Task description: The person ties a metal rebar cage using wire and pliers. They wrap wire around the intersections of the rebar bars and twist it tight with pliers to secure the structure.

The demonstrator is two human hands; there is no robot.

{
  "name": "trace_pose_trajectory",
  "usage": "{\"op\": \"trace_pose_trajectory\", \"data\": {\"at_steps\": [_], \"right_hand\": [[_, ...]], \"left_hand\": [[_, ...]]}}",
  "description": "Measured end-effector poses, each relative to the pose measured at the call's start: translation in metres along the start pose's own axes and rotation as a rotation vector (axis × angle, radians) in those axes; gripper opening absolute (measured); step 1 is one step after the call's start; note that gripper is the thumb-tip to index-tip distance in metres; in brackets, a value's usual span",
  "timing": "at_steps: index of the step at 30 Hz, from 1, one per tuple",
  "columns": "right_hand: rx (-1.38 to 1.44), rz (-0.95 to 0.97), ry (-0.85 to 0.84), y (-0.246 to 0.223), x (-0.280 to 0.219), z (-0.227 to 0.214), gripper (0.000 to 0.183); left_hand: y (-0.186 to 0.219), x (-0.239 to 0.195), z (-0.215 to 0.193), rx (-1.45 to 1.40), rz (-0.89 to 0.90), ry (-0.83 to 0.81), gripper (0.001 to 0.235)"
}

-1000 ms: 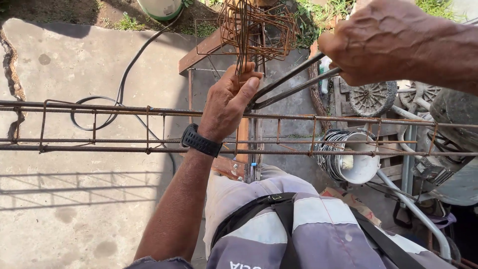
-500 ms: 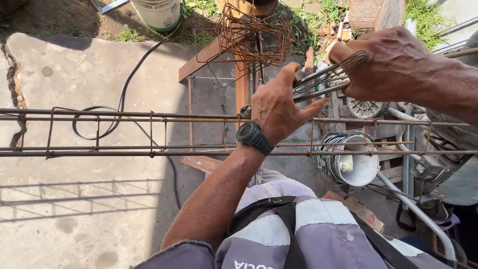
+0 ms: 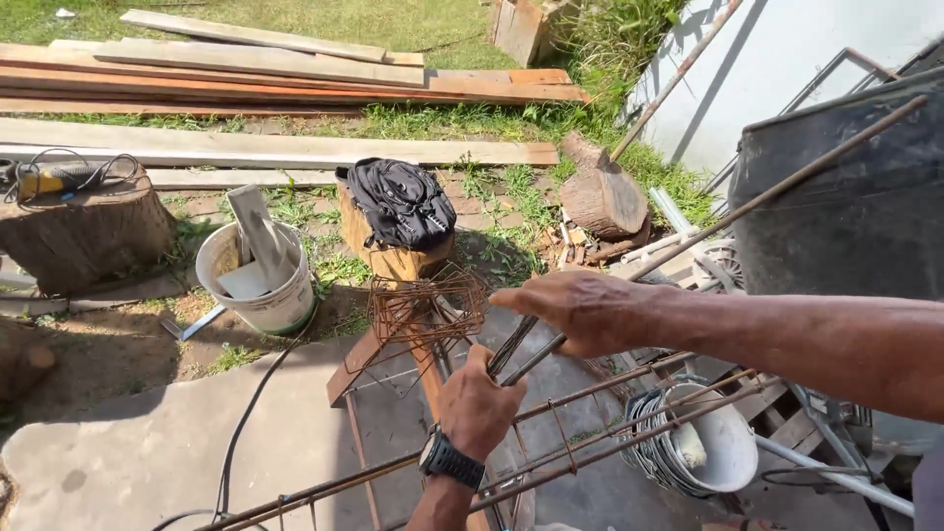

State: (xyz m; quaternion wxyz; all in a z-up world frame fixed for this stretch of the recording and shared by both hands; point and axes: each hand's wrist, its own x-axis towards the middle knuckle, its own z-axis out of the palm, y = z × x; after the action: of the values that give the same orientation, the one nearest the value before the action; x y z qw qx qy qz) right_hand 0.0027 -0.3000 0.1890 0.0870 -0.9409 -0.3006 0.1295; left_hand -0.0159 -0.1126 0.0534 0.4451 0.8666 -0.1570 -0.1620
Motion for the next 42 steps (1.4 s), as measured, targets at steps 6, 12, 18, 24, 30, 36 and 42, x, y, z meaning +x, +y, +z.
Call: {"op": "trace_pose_trajectory", "data": {"at_steps": [6,12,18,24,30,36,42], "right_hand": [[-0.697,-0.233,-0.155,0.0,0.013,0.0,0.027],[-0.298,0.312,-0.754,-0.065,0.08,-0.06,0.022],[-0.418,0.249,-0.772,-0.07,0.109,-0.065,0.006],[-1.107,-0.498,0.144,-0.035,0.089,-0.025,0.013],[-1.063,-0.454,0.169,-0.003,0.088,-0.006,0.015],[-0.674,0.021,-0.588,-0.045,0.105,-0.04,0.032],[-0.611,0.171,-0.786,-0.048,0.11,-0.045,0.009]], "left_hand": [[0.0,-0.003,0.022,-0.005,0.065,0.201,0.036],[0.015,-0.002,0.015,0.118,0.32,0.608,0.054],[0.01,0.022,-0.024,-0.107,0.079,0.398,0.038],[0.004,0.045,-0.085,-0.797,0.197,-0.348,0.032],[0.017,0.038,-0.065,-0.772,0.091,-0.388,0.026],[0.018,0.018,-0.007,-0.027,0.122,0.459,0.063],[0.009,0.037,-0.029,-0.159,0.097,0.21,0.051]]}}
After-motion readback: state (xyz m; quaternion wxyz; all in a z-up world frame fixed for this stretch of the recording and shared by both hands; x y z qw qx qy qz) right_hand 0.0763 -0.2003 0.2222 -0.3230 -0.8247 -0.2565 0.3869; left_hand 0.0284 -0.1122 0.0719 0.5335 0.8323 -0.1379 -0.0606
